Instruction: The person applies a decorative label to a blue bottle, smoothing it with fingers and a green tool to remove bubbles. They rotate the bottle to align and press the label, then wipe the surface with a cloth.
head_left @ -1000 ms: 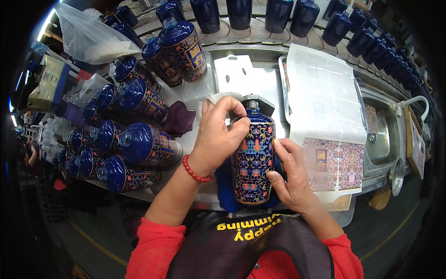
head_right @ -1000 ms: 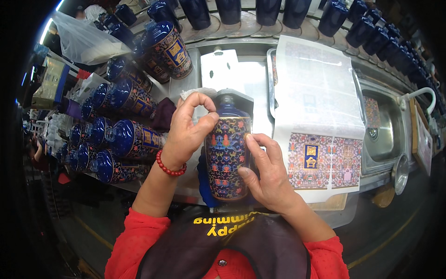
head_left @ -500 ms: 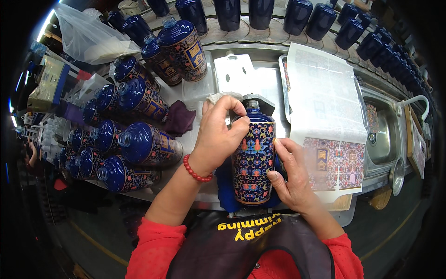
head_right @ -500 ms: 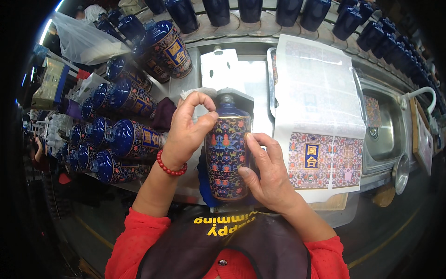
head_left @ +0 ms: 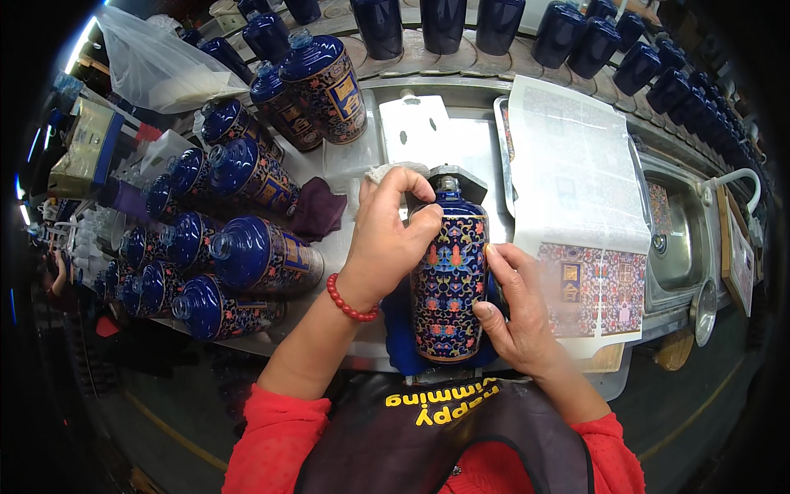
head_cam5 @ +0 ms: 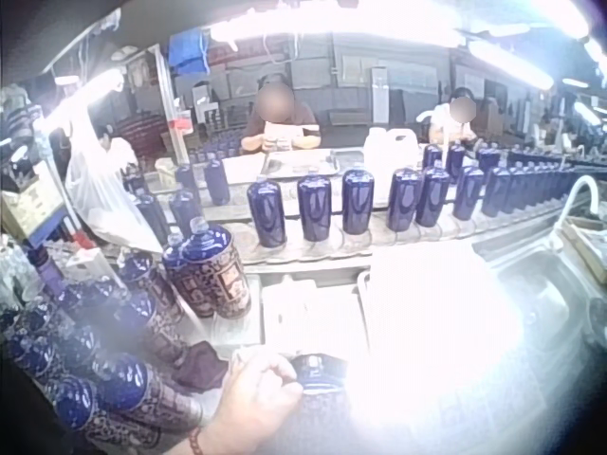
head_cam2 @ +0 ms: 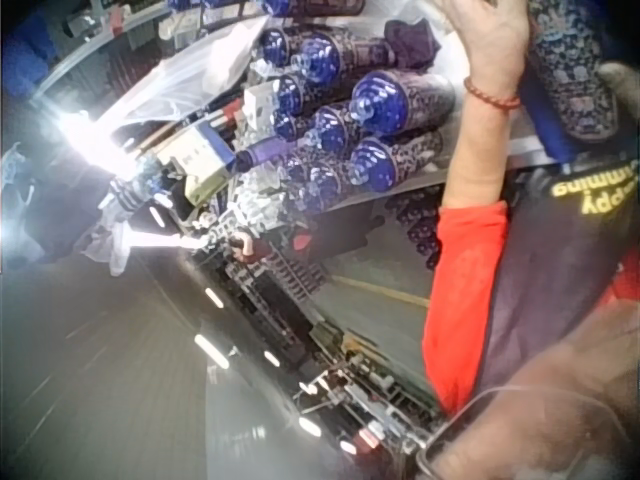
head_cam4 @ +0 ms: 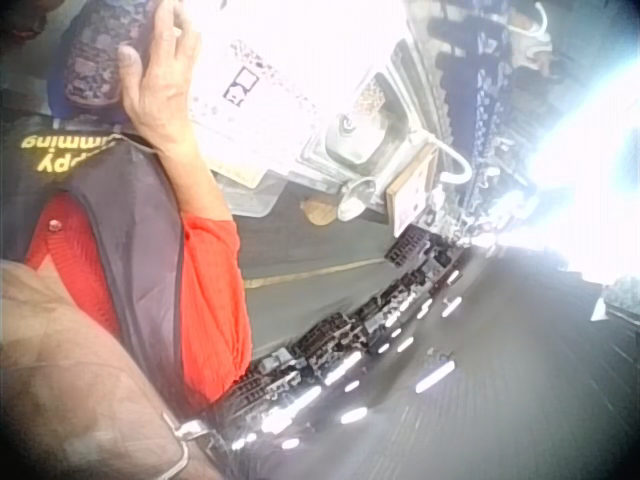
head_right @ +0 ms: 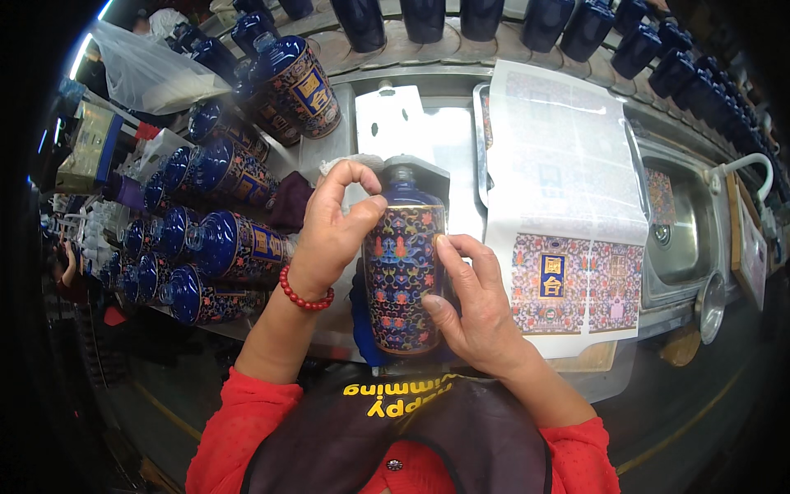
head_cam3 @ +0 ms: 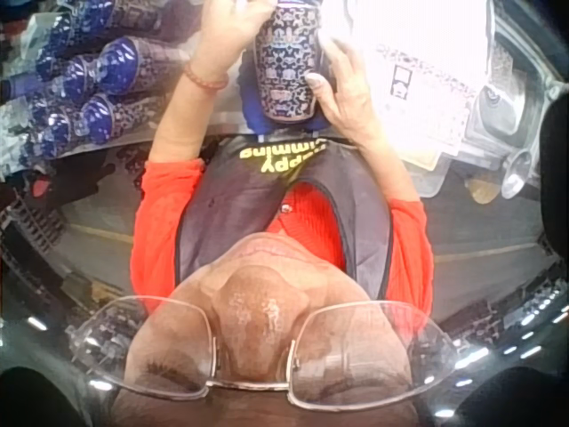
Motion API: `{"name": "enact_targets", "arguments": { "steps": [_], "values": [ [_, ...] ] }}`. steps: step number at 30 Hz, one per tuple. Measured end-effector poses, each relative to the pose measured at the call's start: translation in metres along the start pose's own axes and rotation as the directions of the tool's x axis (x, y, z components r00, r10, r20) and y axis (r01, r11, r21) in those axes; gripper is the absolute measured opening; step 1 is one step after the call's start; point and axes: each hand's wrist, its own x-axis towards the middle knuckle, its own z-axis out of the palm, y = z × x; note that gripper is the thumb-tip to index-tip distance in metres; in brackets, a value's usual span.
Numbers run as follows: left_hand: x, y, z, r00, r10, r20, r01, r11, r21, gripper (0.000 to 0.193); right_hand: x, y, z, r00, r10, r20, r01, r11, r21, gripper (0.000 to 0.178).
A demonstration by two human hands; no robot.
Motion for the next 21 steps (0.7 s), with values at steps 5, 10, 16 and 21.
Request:
{"name": "enact_targets", "arguments": {
  "steps": [5,10,16,21],
  "values": [
    [-0.008,-0.001,0.001,0.999,-0.025,-0.044,0.021,0.996,-0.091,0.023,-0.001,0.001,0.000,1.000,-0.012,-0.010,0.012,1.000,-0.005,0.060],
    [-0.049,0.004,0.001,0.923,0.372,-0.101,-0.342,0.912,0.228,0.060,-0.002,0.005,0.001,0.999,-0.024,-0.023,0.023,1.000,-0.004,0.060],
    [-0.059,0.014,0.010,0.906,0.384,0.177,-0.403,0.659,0.635,0.082,0.001,0.002,0.001,0.999,-0.032,-0.031,0.031,0.999,-0.036,0.060],
    [-0.059,0.011,0.014,0.912,0.394,0.117,-0.409,0.844,0.348,0.082,-0.006,0.011,0.005,0.998,-0.065,-0.026,0.063,0.995,-0.076,0.059]
  ]
}}
